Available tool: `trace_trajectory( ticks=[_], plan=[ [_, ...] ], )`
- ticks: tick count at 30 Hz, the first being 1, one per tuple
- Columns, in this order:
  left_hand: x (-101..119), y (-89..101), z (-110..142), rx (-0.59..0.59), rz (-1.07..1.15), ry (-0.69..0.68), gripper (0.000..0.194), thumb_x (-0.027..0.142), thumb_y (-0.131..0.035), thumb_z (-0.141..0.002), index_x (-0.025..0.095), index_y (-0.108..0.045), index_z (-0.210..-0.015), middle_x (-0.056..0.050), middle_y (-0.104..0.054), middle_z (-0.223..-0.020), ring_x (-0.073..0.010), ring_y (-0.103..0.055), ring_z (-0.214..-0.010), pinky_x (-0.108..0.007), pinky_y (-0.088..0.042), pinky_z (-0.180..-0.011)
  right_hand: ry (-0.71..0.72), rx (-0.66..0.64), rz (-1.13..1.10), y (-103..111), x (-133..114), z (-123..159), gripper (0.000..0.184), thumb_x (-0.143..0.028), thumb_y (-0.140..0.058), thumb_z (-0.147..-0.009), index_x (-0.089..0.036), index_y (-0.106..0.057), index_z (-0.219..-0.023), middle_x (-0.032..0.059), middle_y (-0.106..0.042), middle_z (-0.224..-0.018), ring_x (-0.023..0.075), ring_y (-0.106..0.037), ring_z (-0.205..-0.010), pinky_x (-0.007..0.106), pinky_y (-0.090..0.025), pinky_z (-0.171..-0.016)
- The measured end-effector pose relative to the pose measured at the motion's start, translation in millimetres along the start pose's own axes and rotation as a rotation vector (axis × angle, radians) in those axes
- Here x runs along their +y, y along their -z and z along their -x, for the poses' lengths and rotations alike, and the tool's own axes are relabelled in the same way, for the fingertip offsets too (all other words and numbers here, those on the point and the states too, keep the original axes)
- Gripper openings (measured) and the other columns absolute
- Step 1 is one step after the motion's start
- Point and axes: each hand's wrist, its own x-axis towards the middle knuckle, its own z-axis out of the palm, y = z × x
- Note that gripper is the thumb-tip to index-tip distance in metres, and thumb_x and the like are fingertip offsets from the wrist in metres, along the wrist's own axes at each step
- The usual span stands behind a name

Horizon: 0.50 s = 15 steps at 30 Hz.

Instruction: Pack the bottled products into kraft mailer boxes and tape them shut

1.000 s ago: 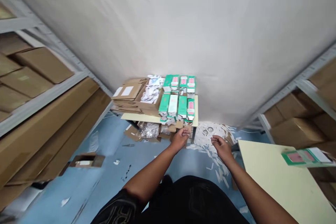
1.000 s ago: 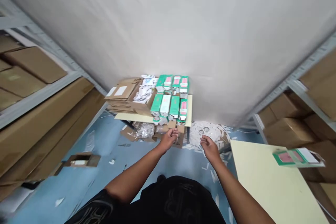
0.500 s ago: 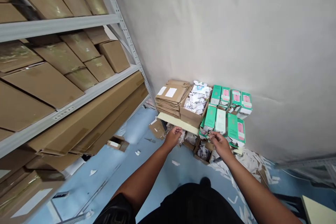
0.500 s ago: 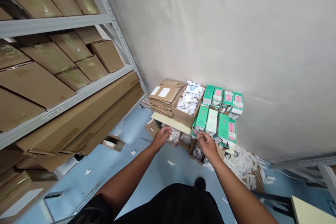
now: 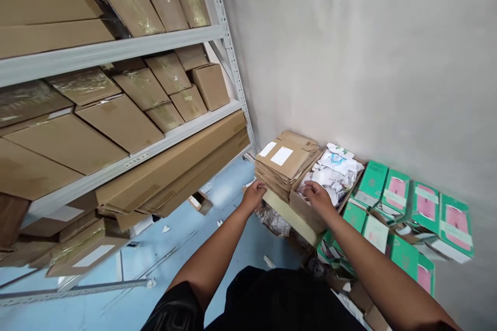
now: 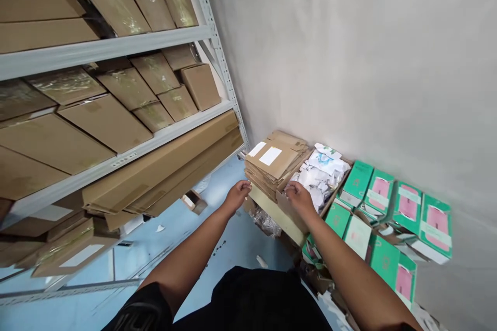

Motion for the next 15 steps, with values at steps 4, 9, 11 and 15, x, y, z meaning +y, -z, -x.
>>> trace_trajectory(
  ticks=[4, 9, 11, 15],
  plan=[
    [16.1, 8.8, -47.8, 0.055, -0.067, -0.029, 0.023, 0.022, -0.066, -0.081, 0.018, -0.07, -0.103, -0.007, -0.076, -0.103, -0.0203, -0.07, -0.097, -0.032, -0.053, -0.091, -0.046, 0.01, 0.059, -13.4, -11.2, -59.4, 0.042, -0.041, -0.061, -0.08, -0.02, -0.068, -0.116, 0.004, -0.076, -0.085, 0.0228, -0.071, -0.077, 0.032, -0.056, -0.068],
    [33.3, 26.3, -124.1, 0.066, -0.218, -0.075, 0.027, 0.019, -0.065, -0.082, 0.019, -0.07, -0.108, -0.007, -0.076, -0.11, -0.0216, -0.069, -0.103, -0.031, -0.05, -0.094, -0.092, 0.186, 0.29, -36.3, -24.0, -128.5, 0.049, -0.042, -0.066, -0.078, -0.019, -0.069, -0.121, 0.0116, -0.076, -0.11, 0.0312, -0.07, -0.108, 0.039, -0.055, -0.09],
    [37.8, 31.7, -157.8, 0.032, -0.318, -0.092, 0.033, 0.021, -0.066, -0.081, 0.019, -0.07, -0.114, -0.008, -0.075, -0.117, -0.0239, -0.067, -0.109, -0.031, -0.048, -0.095, -0.16, 0.248, 0.379, -46.9, -28.4, -150.3, 0.055, -0.044, -0.069, -0.076, -0.016, -0.068, -0.123, 0.0178, -0.073, -0.122, 0.0357, -0.066, -0.119, 0.043, -0.052, -0.097],
    [37.9, 36.0, -222.7, -0.13, -0.438, -0.047, 0.041, 0.024, -0.069, -0.077, 0.018, -0.069, -0.117, -0.011, -0.075, -0.119, -0.0283, -0.067, -0.108, -0.031, -0.047, -0.089, -0.325, 0.313, 0.422, -65.9, -32.3, -181.7, 0.059, -0.046, -0.074, -0.071, -0.011, -0.068, -0.119, 0.0269, -0.071, -0.123, 0.041, -0.067, -0.117, 0.046, -0.052, -0.095]
  ],
)
